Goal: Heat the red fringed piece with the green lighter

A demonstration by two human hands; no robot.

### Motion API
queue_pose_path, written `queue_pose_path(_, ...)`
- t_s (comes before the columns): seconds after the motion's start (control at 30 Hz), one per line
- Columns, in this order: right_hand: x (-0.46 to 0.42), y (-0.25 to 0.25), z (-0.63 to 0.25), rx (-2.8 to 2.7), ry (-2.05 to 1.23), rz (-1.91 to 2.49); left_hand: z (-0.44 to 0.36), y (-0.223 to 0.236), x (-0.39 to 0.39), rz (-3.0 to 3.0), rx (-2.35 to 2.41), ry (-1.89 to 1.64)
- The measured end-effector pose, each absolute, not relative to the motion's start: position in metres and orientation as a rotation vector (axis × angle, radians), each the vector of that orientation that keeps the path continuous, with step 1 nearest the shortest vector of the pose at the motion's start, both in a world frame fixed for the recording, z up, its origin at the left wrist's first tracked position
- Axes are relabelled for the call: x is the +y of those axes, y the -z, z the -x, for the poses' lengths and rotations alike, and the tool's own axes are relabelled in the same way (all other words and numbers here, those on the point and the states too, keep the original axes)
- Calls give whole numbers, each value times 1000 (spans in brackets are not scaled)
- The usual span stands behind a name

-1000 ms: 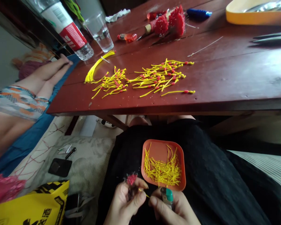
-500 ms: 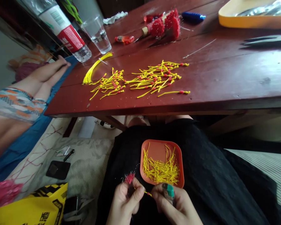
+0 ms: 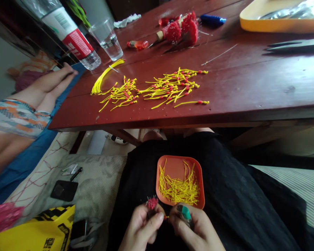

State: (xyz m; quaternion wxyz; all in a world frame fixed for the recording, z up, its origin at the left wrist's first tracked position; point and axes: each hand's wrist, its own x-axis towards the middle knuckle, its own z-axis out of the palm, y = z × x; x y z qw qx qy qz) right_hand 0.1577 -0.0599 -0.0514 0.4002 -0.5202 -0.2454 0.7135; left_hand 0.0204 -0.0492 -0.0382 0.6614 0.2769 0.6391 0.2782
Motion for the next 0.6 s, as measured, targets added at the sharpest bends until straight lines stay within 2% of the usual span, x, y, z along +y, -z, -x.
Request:
queue_pose_path(0.1,-56,52,-158,-621,-1821,1306,-21,39,-48,-594,1429,-619)
queue_pose_path(0.3,-50,53,-158,-186,-1924,1313,-18,45,-45,-413,1368,-752)
queue_pose_path(0.6,-51,68,-151,-511,-2016,1278,-17,45,-45,-288,1341,-786)
